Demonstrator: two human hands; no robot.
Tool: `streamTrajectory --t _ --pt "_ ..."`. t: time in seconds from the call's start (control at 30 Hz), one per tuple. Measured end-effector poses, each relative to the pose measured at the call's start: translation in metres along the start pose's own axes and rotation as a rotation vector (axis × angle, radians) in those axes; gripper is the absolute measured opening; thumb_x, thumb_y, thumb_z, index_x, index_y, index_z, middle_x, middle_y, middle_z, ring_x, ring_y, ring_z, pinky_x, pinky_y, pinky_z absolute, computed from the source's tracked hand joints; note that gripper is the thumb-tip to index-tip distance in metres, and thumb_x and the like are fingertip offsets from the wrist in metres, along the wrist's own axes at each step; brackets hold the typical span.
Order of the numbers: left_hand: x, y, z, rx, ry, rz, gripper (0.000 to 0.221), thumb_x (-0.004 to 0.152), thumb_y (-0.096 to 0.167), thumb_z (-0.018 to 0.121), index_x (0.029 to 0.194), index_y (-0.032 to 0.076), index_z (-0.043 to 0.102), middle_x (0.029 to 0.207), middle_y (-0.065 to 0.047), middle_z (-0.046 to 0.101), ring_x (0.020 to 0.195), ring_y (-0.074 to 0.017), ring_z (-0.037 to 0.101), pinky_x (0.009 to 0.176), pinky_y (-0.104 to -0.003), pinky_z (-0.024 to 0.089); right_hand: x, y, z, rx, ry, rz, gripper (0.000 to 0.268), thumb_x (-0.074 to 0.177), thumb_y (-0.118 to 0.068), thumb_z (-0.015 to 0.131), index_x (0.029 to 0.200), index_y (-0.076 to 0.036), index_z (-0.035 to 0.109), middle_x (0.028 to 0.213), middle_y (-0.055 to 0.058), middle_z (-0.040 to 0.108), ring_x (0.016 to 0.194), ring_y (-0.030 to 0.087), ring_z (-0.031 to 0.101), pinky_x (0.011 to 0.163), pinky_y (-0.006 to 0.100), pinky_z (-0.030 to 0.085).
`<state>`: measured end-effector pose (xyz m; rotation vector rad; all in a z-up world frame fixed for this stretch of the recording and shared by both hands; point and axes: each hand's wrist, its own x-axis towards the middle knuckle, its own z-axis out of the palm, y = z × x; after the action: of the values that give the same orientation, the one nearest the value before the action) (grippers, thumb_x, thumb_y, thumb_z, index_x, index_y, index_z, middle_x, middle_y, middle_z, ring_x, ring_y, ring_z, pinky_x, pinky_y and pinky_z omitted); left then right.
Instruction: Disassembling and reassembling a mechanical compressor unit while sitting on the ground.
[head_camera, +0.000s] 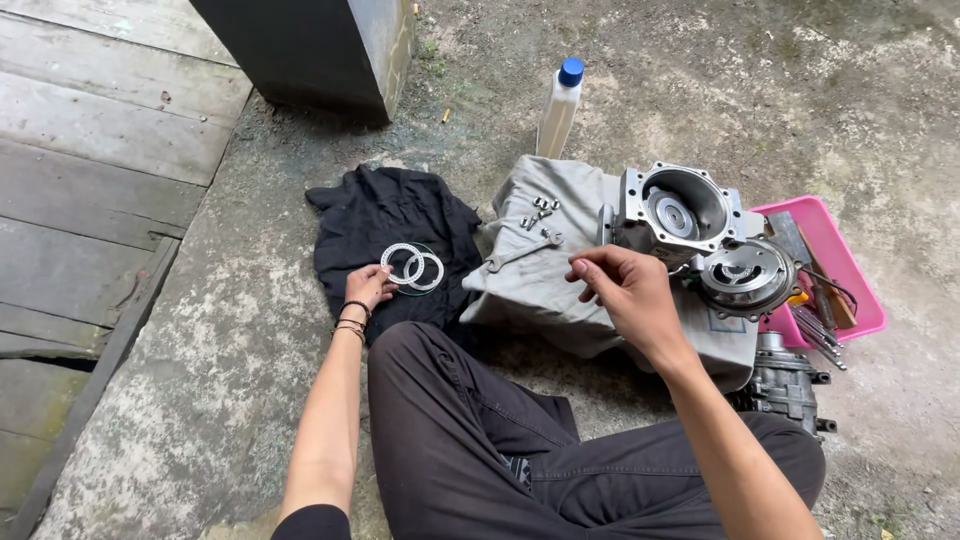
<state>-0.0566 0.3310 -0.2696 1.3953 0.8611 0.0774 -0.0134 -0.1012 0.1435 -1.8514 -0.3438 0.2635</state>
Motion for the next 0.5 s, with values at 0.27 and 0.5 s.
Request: streamTrajectory --t 0.27,0.5 --pt "-0.009 0.003 0.019 0.541 0.054 -0.054 0.021 0.091 0.018 0.068 0.109 0.013 0.077 0.087 -0.013 0.077 0.065 -0.0212 0.075 0.055 -0.027 0.064 -0.008 -0.004 -0.014 -0.033 -0.003 0.036 0.011 0.095 -0.011 0.071 0.097 -0.004 0.079 0.075 0.013 0.075 0.060 0.018 0.070 0.057 0.026 0.056" --pt "-0.035 0.035 0.015 1.061 0.184 0.099 0.016 0.085 0.032 0.074 0.100 0.032 0.080 0.085 -0.006 0.078 0.087 -0.0323 0.075 0.074 -0.044 0.064 -0.012 0.006 -0.019 -0.025 0.062 0.017 0.011 0.092 -0.010 0.072 0.085 -0.004 0.077 0.061 0.008 0.069 0.055 0.015 0.067 0.054 0.025 0.054"
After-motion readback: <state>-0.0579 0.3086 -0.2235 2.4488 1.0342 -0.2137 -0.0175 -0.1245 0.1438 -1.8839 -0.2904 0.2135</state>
